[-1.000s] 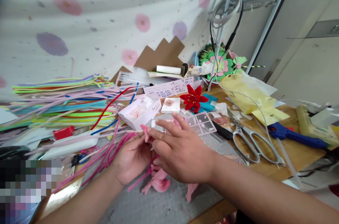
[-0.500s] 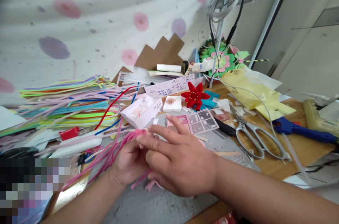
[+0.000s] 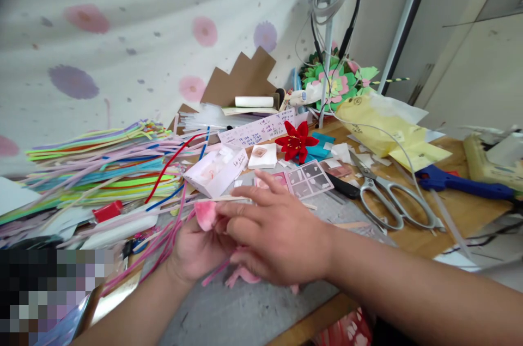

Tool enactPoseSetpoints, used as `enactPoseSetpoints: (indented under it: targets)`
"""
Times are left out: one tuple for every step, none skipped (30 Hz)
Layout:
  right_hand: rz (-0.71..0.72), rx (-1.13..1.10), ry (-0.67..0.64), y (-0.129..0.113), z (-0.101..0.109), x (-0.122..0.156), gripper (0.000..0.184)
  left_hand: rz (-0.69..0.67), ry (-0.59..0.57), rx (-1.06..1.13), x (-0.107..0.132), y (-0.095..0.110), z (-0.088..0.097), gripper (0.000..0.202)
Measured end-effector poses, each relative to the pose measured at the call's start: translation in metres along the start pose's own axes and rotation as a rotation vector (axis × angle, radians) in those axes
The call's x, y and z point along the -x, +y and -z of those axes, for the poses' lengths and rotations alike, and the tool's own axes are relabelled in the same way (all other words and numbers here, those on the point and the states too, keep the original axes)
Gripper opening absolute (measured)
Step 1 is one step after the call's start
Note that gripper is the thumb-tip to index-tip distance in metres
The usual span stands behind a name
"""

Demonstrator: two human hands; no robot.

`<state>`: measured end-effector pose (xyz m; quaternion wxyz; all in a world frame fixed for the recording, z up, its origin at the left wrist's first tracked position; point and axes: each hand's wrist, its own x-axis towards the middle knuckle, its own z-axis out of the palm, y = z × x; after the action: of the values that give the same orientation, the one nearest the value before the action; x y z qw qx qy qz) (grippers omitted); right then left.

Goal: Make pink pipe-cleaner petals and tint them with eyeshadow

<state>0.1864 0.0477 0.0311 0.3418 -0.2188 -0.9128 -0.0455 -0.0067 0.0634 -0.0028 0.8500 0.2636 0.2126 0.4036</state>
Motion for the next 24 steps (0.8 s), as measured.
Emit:
enactPoseSetpoints:
  targets:
    - [-0.042,-0.001,0.022,0.004,0.003,0.002,0.017,-0.040,0.011,-0.048,-0.001,0.002,0.000,0.018]
    - [-0.094,0.000,0.058,0.009,0.007,0.006,0.014,-0.096,0.020,-0.106,-0.003,0.003,0.000,0.022]
    - [-0.151,-0.001,0.101,0.014,0.011,0.011,0.012,-0.155,0.039,-0.175,-0.004,0.005,0.000,0.023]
    - [-0.206,-0.003,0.142,0.019,0.016,0.016,0.010,-0.205,0.072,-0.269,-0.006,0.006,0.000,0.022]
    - [-0.253,0.001,0.171,0.023,0.021,0.023,0.009,-0.241,0.117,-0.391,-0.006,0.007,0.000,0.020]
    - [-0.289,0.010,0.182,0.027,0.027,0.029,0.008,-0.275,0.178,-0.528,-0.006,0.008,0.001,0.018]
    - [-0.311,0.025,0.180,0.029,0.031,0.036,0.007,-0.298,0.246,-0.674,-0.005,0.009,0.001,0.017]
    - [-0.320,0.042,0.167,0.031,0.036,0.041,0.007,-0.313,0.317,-0.819,-0.003,0.009,0.001,0.017]
    - [-0.318,0.058,0.151,0.032,0.039,0.046,0.007,-0.319,0.380,-0.954,0.000,0.009,0.001,0.018]
    - [-0.309,0.074,0.135,0.032,0.042,0.051,0.007,-0.311,0.432,-1.074,0.003,0.009,0.001,0.019]
    - [-0.298,0.086,0.121,0.032,0.044,0.054,0.007,-0.295,0.471,-1.168,0.007,0.008,0.001,0.020]
    - [-0.286,0.096,0.110,0.031,0.046,0.056,0.007,-0.272,0.493,-1.238,0.012,0.006,0.001,0.021]
    - [-0.271,0.103,0.105,0.030,0.047,0.057,0.007,-0.250,0.504,-1.286,0.016,0.004,0.001,0.022]
    - [-0.255,0.110,0.100,0.029,0.048,0.058,0.007,-0.234,0.506,-1.314,0.020,0.002,0.000,0.022]
    - [-0.239,0.116,0.097,0.028,0.049,0.058,0.007,-0.222,0.503,-1.332,0.024,-0.001,-0.001,0.023]
    - [-0.226,0.122,0.095,0.027,0.050,0.058,0.007,-0.216,0.500,-1.343,0.027,-0.004,-0.003,0.024]
    - [-0.216,0.129,0.094,0.026,0.051,0.059,0.007,-0.216,0.496,-1.353,0.029,-0.007,-0.005,0.025]
    - [-0.209,0.135,0.095,0.025,0.053,0.059,0.007,-0.216,0.495,-1.359,0.031,-0.009,-0.009,0.026]
    - [-0.204,0.142,0.094,0.024,0.054,0.059,0.007,-0.213,0.489,-1.379,0.032,-0.012,-0.012,0.026]
    - [-0.199,0.148,0.094,0.022,0.055,0.060,0.006,-0.205,0.474,-1.412,0.032,-0.013,-0.017,0.026]
    - [-0.195,0.153,0.094,0.021,0.057,0.061,0.006,-0.192,0.453,-1.450,0.032,-0.015,-0.021,0.025]
    - [-0.192,0.159,0.094,0.021,0.058,0.062,0.006,-0.175,0.424,-1.497,0.031,-0.016,-0.024,0.025]
    - [-0.191,0.165,0.095,0.020,0.060,0.063,0.006,-0.155,0.387,-1.556,0.031,-0.017,-0.027,0.025]
    - [-0.193,0.171,0.097,0.019,0.062,0.064,0.006,-0.134,0.345,-1.626,0.031,-0.017,-0.030,0.026]
